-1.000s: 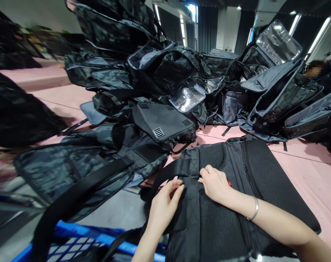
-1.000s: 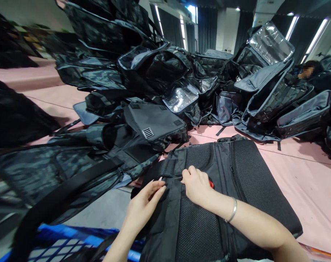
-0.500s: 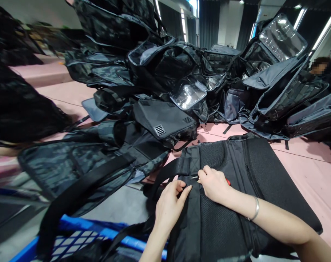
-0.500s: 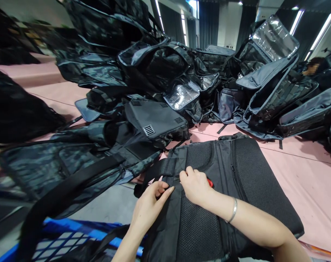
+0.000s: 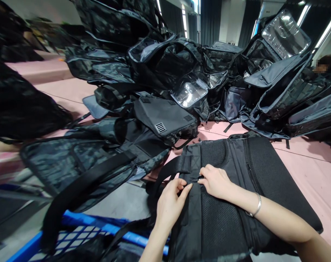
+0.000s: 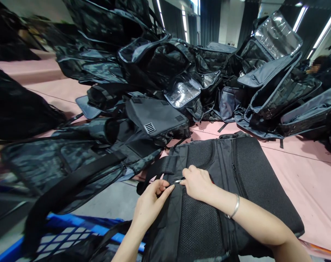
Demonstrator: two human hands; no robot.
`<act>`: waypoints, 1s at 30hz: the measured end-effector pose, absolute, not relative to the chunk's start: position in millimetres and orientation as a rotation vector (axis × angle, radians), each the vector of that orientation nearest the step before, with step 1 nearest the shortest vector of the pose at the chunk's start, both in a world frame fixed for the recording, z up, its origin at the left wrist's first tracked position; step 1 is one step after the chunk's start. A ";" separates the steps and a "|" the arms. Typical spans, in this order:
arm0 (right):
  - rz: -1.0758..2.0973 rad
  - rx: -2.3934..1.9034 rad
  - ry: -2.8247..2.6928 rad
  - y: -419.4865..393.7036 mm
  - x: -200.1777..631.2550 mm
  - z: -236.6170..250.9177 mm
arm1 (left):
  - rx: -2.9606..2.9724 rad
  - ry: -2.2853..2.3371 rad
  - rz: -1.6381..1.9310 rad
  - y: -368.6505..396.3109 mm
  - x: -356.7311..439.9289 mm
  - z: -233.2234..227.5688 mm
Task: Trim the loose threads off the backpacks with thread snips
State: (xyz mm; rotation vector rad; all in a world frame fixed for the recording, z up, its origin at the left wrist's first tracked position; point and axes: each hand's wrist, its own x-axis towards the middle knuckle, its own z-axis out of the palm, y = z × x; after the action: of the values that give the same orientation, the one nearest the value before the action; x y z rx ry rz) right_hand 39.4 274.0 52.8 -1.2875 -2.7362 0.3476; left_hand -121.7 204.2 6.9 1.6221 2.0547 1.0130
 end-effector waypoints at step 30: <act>0.391 -1.264 -2.704 272.2 46.3 59.1 | 2.327 2.039 0.839 186.8 -108.8 11.3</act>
State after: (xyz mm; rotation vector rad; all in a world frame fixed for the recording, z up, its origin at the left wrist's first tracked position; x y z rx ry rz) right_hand 46.3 272.2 59.1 -1.2637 -2.7041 0.3908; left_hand -108.8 186.8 11.3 2.3270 2.0387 0.8386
